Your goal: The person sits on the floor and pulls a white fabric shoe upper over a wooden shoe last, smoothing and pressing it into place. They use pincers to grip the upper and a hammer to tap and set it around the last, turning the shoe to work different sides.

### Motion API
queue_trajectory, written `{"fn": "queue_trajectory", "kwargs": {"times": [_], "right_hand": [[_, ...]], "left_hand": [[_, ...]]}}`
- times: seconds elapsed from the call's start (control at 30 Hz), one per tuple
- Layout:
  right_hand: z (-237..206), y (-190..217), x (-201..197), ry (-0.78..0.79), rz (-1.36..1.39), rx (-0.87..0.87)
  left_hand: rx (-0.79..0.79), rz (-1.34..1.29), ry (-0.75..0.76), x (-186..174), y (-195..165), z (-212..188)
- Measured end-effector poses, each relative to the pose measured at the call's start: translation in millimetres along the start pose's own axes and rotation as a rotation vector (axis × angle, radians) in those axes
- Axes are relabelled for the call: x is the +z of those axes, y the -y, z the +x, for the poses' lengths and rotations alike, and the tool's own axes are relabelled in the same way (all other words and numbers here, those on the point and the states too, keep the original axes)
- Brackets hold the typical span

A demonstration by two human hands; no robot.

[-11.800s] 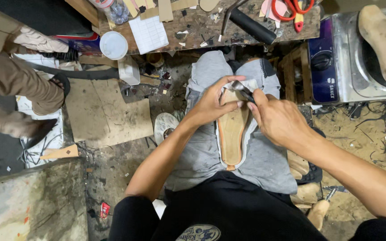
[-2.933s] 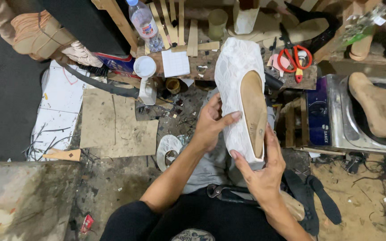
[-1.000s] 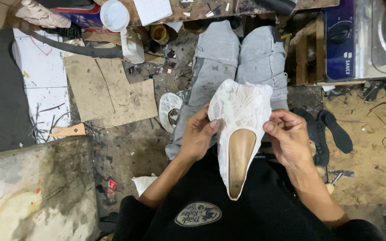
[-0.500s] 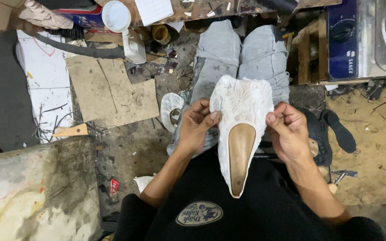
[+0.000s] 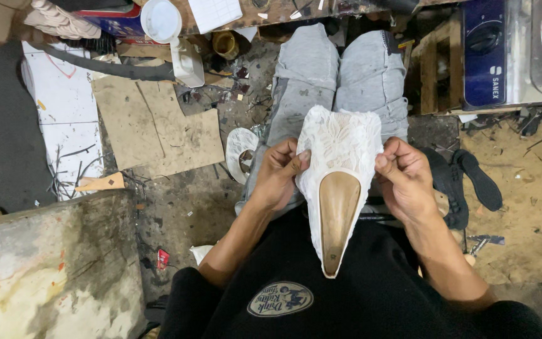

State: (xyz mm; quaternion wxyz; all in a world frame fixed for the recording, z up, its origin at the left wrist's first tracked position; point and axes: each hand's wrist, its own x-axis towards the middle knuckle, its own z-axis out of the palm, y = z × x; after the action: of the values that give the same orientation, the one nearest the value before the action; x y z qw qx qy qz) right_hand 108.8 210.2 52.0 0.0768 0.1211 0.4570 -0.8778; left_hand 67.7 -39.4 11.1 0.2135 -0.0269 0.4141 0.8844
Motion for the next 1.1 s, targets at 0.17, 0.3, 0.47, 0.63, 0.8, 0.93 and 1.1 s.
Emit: {"fn": "queue_trajectory", "kwargs": {"times": [0.17, 0.3, 0.47, 0.63, 0.8, 0.93, 1.1], "right_hand": [[3.5, -7.4, -9.1, 0.064, 0.040, -0.015], [12.6, -8.2, -21.4, 0.130, 0.094, 0.087], [30.8, -4.3, -42.8, 0.277, 0.027, 0.113], [48.1, -16.5, -64.4, 0.380, 0.073, 0.158], [63.4, -24.1, -85.0, 0.496, 0.100, 0.230], [68.9, -18.5, -81.3, 0.575, 0.028, 0.207], [68.2, -1.0, -40.1, 0.363, 0.012, 0.192]], "left_hand": [[-0.087, -0.126, 0.034, -4.3, 10.3, 3.5], [-0.250, -0.197, 0.038, -15.4, 22.4, 8.4], [-0.358, -0.387, 0.249, -26.1, 34.4, 16.0], [-0.550, -0.446, 0.305, -4.3, 20.4, 17.3], [-0.597, -0.680, 0.628, 41.0, 0.5, 13.9], [-0.628, -0.692, 0.674, 50.9, 0.3, 11.6], [-0.404, -0.342, 0.413, 40.5, -21.9, 14.5]]}}
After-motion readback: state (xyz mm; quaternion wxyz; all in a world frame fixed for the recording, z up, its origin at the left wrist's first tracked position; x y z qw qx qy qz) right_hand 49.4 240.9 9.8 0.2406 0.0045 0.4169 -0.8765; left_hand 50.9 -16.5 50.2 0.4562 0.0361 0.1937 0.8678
